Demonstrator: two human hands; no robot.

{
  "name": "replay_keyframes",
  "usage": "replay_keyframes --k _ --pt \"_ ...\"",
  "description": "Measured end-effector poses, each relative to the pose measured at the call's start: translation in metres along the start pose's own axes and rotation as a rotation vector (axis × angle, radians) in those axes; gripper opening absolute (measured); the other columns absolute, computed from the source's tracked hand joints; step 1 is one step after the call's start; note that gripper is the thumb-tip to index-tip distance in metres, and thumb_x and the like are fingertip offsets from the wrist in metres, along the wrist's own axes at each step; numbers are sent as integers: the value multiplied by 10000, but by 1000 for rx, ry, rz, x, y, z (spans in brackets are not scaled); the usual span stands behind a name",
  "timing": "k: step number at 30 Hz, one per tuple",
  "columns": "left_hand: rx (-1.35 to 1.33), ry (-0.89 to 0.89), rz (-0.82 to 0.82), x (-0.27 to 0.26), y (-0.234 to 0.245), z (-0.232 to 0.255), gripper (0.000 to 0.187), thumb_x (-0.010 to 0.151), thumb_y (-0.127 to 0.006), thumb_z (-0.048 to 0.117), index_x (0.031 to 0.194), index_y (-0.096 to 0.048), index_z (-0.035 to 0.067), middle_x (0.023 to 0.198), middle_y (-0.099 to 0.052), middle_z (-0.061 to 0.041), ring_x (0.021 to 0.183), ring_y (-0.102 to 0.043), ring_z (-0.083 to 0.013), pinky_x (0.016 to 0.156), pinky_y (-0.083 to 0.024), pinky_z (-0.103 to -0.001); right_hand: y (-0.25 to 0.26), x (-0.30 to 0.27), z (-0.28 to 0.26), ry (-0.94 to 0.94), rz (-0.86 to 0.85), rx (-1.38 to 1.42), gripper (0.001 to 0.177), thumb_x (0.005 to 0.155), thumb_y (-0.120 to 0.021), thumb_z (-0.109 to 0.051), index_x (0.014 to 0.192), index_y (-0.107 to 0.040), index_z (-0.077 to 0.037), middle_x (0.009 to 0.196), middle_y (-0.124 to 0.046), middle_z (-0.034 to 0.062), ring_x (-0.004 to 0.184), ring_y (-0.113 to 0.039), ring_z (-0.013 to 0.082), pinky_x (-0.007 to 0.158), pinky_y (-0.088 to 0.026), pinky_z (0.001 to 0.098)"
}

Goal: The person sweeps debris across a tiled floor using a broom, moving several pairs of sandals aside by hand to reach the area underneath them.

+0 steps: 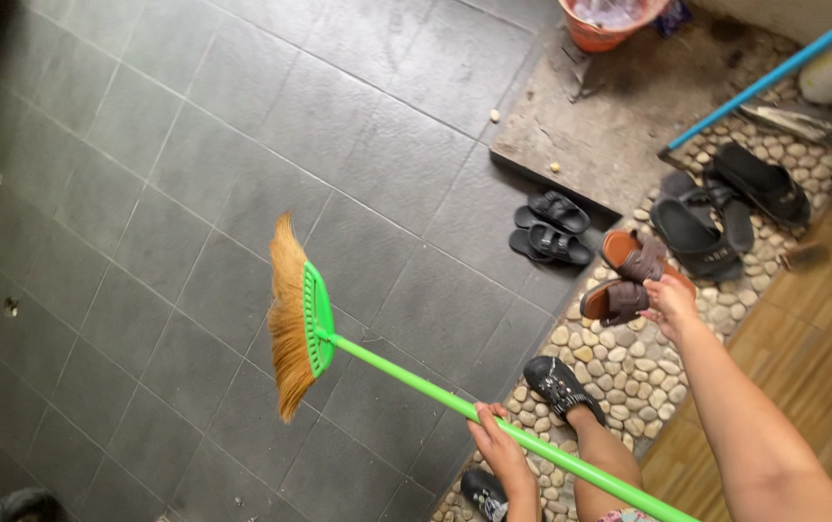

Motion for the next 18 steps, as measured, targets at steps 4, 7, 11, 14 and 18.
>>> replay_keyframes --k 4,7,11,14,18 --pt "40 -71 -86 -11 -34 -3 282 1068 -443 286 1036 -517 16 865 -524 -77 841 -501 -164 820 -431 -317 63 7 -10 -9 60 137 161 1004 -579 -180 1164 -580 -198 1037 -645 -2 936 -616 190 854 -467 483" --pt "125 -81 -131 -23 -48 -7 285 1068 -436 285 1034 -518 14 860 -523 -76 837 -498 -166 813 -422 -314 114 8 -21 0 109 173 191 1011 -572 -172 1202 -557 -184 1054 -628 14 974 -609 212 912 -459 538" --pt "159 -93 -166 -33 -52 -15 279 1068 -432 272 1035 -521 10 856 -524 -72 835 -504 -167 820 -430 -311 187 14 -53 13 207 169 267 1026 -543 -181 1294 -542 -174 1138 -637 58 1093 -607 243 1026 -429 568" --pt "205 -93 -161 -35 -53 -20 274 1064 -429 269 1033 -523 14 837 -530 -74 819 -515 -168 813 -436 -310 223 20 -90 76 212 213 297 1055 -514 -173 1344 -514 -105 1228 -621 128 1193 -602 276 1080 -406 570" --pt "214 -153 -187 -45 -50 -29 288 1083 -444 269 1023 -512 -5 837 -525 -74 817 -510 -166 817 -433 -309 242 15 -142 221 170 231 440 1091 -531 -199 1486 -412 -49 1317 -597 118 1227 -602 241 1130 -402 564"
Point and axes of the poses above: each hand's wrist, its own x-axis towards the middle knuckle, its own y-axis out of the back of the hand, z = x × y, the point moved 7 cm from there along x, towards the middle knuckle
